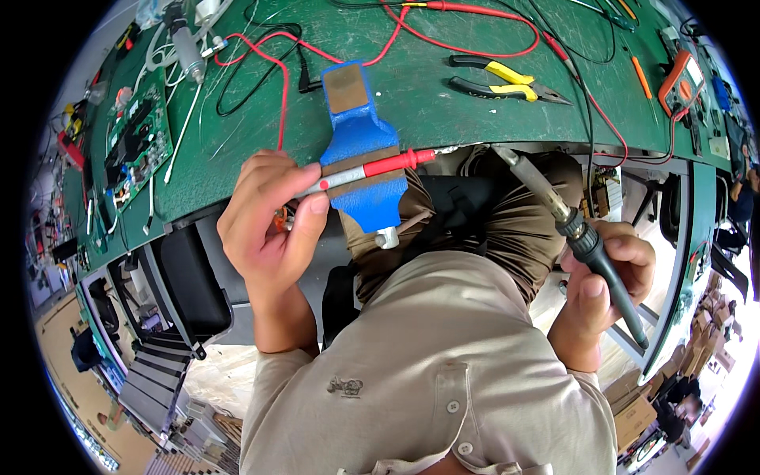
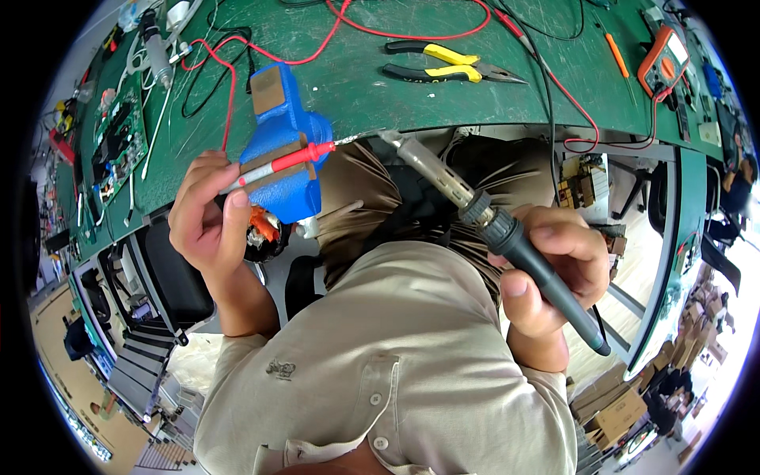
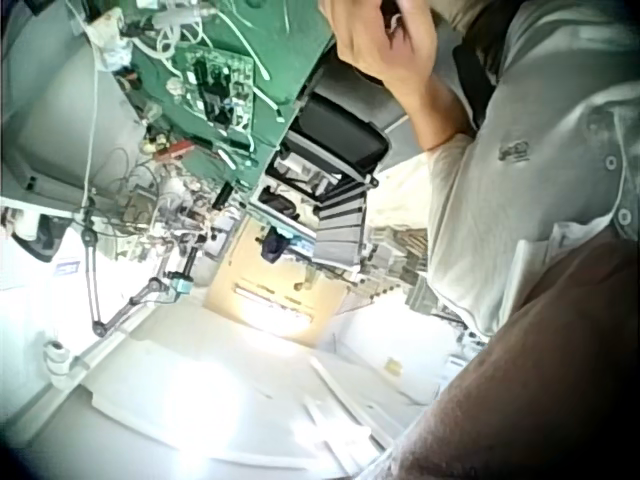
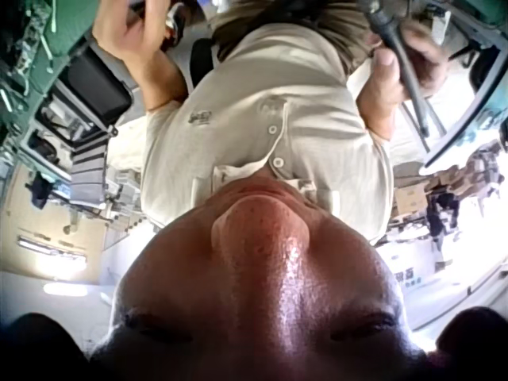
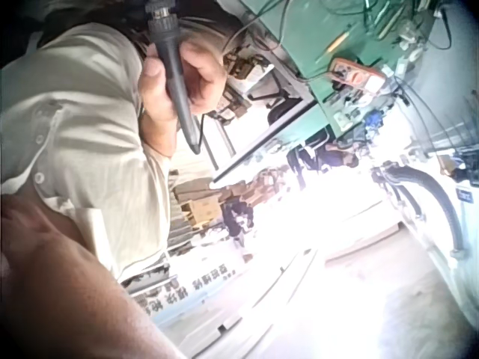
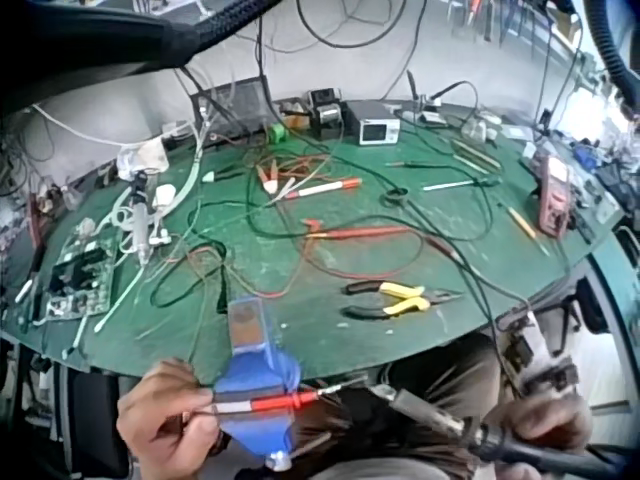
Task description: The person solders a component to a multimeter probe that is secured in a blue table vise. The person holds a piece of solder in one hand and a soldering iron in the other, applying heat to the joint multiple times.
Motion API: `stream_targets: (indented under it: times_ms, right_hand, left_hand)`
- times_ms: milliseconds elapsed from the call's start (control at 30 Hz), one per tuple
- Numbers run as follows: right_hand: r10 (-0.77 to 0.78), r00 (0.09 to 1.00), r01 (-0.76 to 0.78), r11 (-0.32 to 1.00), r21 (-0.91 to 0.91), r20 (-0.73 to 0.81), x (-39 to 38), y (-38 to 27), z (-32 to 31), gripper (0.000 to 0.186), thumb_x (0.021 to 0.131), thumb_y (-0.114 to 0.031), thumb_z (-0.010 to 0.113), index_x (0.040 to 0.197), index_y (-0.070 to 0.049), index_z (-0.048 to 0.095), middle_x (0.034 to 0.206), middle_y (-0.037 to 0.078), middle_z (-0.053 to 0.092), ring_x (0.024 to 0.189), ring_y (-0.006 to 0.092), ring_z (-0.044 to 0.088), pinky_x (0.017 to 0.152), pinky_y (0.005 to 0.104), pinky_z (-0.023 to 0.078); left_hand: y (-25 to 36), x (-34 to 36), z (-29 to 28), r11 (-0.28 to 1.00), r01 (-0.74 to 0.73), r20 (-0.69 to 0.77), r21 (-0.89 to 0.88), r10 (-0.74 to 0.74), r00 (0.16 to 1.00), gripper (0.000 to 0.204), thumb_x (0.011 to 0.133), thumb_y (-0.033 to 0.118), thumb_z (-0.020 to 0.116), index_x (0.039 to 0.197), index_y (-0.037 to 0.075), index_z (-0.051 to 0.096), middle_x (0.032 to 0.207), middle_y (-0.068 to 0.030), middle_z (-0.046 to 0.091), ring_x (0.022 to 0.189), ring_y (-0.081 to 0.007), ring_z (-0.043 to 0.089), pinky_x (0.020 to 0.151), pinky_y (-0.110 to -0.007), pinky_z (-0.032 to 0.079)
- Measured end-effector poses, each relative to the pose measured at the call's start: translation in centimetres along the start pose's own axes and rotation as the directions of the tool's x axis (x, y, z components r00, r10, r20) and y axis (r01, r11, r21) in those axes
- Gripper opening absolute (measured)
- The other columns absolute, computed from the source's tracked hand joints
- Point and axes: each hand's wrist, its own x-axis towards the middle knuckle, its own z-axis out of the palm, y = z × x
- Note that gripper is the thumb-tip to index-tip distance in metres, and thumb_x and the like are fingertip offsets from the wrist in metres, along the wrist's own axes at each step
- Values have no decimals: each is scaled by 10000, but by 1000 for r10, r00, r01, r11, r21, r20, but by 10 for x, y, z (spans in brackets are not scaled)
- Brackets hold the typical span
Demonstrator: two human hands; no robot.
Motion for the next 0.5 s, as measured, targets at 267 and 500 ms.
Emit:
stream_targets:
  times_ms: [267,500]
  right_hand:
    - [-100,980,119,988,-101,174,-9,2,0,394,862,-187,768,1066,-2,486,847,132,587,597,203,589,529,352,480]
    - [-151,957,177,980,-89,248,-3,8,5,370,827,-116,779,1061,33,534,872,169,598,586,236,582,502,375,494]
  left_hand:
    - [-9,-2,1,998,-60,-13,11,60,998,201,731,60,764,885,-44,687,740,-108,624,690,-269,591,731,-440,504]
    - [-12,-5,-2,995,-90,46,37,89,995,204,852,113,696,960,-54,649,759,-139,612,713,-276,577,776,-501,492]
